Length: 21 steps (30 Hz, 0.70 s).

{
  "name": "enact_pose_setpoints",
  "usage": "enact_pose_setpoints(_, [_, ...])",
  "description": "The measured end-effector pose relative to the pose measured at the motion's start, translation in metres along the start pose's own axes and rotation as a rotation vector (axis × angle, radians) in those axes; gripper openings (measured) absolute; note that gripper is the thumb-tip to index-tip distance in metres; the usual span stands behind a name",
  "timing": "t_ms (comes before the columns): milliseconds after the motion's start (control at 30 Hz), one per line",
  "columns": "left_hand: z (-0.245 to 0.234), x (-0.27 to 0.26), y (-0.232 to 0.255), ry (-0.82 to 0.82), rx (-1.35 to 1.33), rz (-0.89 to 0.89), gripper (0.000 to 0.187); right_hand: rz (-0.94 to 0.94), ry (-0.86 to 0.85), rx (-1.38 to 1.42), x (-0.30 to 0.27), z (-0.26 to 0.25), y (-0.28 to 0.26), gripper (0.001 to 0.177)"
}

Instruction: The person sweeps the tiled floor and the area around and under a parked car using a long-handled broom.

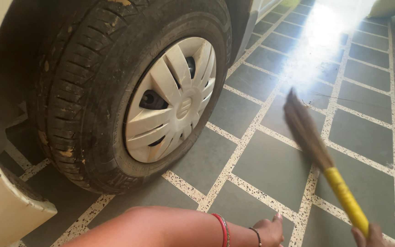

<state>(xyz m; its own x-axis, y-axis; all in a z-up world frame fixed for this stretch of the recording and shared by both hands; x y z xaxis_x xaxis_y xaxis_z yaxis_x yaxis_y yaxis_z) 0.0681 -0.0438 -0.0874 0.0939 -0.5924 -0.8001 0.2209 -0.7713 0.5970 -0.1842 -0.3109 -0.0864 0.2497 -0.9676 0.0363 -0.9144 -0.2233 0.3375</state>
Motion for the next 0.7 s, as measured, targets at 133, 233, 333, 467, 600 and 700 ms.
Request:
enact_pose_setpoints(133, [-0.003, -0.020, 0.003, 0.018, -0.017, -0.018, 0.078, -0.068, -0.069, 0.005, 0.019, -0.019, -0.015, 0.075])
enact_pose_setpoints(233, [-0.003, -0.015, 0.001, 0.037, 0.020, -0.006, 0.073, -0.113, -0.116, 0.055, -0.019, -0.035, -0.058, 0.083])
enact_pose_setpoints(333, [-0.003, -0.009, -0.007, 0.060, 0.007, -0.018, 0.064, -0.240, -0.123, 0.109, -0.078, -0.074, -0.115, 0.081])
enact_pose_setpoints(467, [0.000, -0.007, -0.016, 0.045, 0.002, -0.021, 0.054, -0.425, -0.343, 0.229, -0.121, -0.108, -0.161, 0.073])
enact_pose_setpoints(600, [0.003, 0.001, -0.025, 0.013, -0.051, -0.024, 0.048, -0.350, -0.376, 0.108, -0.101, -0.099, -0.145, 0.072])
enact_pose_setpoints(700, [0.007, 0.023, -0.030, -0.001, -0.191, -0.051, 0.053, -0.285, -0.415, 0.120, -0.071, -0.090, -0.113, 0.071])
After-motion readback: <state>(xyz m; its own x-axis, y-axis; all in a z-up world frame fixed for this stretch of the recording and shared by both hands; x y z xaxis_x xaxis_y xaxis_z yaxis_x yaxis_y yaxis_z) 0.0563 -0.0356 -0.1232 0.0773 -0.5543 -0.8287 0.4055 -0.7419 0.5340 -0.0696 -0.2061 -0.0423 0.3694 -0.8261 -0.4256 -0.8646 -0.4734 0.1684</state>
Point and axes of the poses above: each hand's wrist, its own x-axis towards the middle knuckle, its own z-axis out of the palm, y = z × x, the point moved 9 cm from there along x, towards the middle knuckle, and after that the axes turned 10 degrees about -x, right-handed, at the moved point
